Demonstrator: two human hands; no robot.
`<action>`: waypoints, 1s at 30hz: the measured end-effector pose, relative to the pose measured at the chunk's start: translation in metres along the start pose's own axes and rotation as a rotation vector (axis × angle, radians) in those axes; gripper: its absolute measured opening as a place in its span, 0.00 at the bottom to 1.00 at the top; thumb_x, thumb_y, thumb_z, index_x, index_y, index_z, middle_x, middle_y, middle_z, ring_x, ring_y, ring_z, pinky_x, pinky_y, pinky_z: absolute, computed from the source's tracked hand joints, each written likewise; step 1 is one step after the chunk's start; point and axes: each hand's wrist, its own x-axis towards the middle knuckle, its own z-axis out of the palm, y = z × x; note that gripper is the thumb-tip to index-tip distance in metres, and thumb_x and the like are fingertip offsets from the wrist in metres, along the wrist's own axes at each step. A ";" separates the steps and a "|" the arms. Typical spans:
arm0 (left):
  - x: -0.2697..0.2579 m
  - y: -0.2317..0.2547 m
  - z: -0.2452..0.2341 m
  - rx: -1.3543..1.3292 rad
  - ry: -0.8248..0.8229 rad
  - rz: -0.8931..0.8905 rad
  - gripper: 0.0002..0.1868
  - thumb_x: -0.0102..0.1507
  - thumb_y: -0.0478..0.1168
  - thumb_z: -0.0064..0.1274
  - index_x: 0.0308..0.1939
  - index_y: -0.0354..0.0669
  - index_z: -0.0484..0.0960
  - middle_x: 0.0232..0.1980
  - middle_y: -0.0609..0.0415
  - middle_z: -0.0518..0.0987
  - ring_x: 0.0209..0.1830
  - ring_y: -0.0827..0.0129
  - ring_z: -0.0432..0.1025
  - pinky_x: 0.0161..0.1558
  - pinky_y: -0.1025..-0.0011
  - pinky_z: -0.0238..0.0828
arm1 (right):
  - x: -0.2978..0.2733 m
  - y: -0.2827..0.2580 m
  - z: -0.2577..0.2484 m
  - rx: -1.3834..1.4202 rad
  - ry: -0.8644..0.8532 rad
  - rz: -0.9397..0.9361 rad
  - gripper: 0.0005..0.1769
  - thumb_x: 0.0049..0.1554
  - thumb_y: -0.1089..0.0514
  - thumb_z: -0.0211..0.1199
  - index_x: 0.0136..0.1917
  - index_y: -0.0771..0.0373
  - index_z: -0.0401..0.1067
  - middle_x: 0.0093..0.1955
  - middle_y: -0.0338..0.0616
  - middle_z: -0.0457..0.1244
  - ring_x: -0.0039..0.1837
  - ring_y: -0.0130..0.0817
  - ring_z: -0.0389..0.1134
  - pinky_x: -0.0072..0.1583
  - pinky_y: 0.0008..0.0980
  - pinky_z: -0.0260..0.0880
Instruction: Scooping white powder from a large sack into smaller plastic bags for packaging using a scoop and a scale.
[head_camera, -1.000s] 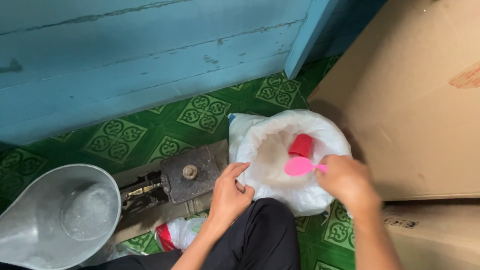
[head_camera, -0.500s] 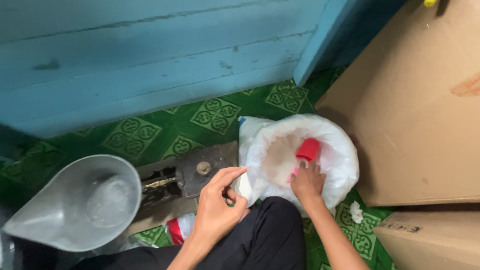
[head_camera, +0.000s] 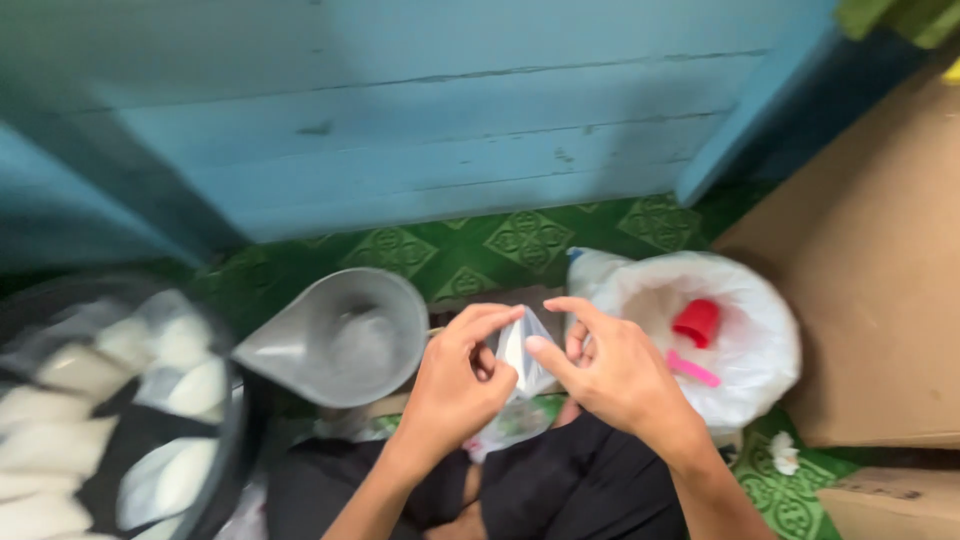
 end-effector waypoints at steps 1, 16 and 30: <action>-0.005 -0.003 -0.010 0.009 0.010 -0.008 0.28 0.48 0.30 0.43 0.51 0.46 0.83 0.52 0.64 0.79 0.19 0.83 0.64 0.29 0.82 0.66 | 0.001 -0.009 0.008 0.005 -0.011 -0.011 0.31 0.47 0.33 0.59 0.62 0.41 0.71 0.32 0.26 0.61 0.37 0.26 0.67 0.46 0.30 0.64; -0.031 -0.031 -0.129 0.144 0.260 -0.097 0.20 0.50 0.31 0.44 0.41 0.49 0.87 0.53 0.52 0.78 0.27 0.72 0.71 0.33 0.75 0.76 | 0.067 -0.095 0.108 0.272 0.115 -0.394 0.06 0.48 0.55 0.65 0.40 0.54 0.78 0.25 0.34 0.64 0.29 0.26 0.65 0.36 0.29 0.67; -0.004 -0.068 -0.159 0.305 0.283 -0.256 0.21 0.55 0.30 0.45 0.49 0.46 0.86 0.57 0.51 0.78 0.41 0.61 0.79 0.42 0.75 0.78 | 0.094 -0.121 0.132 0.436 0.066 -0.328 0.08 0.48 0.57 0.61 0.42 0.57 0.77 0.23 0.37 0.64 0.25 0.26 0.66 0.37 0.26 0.67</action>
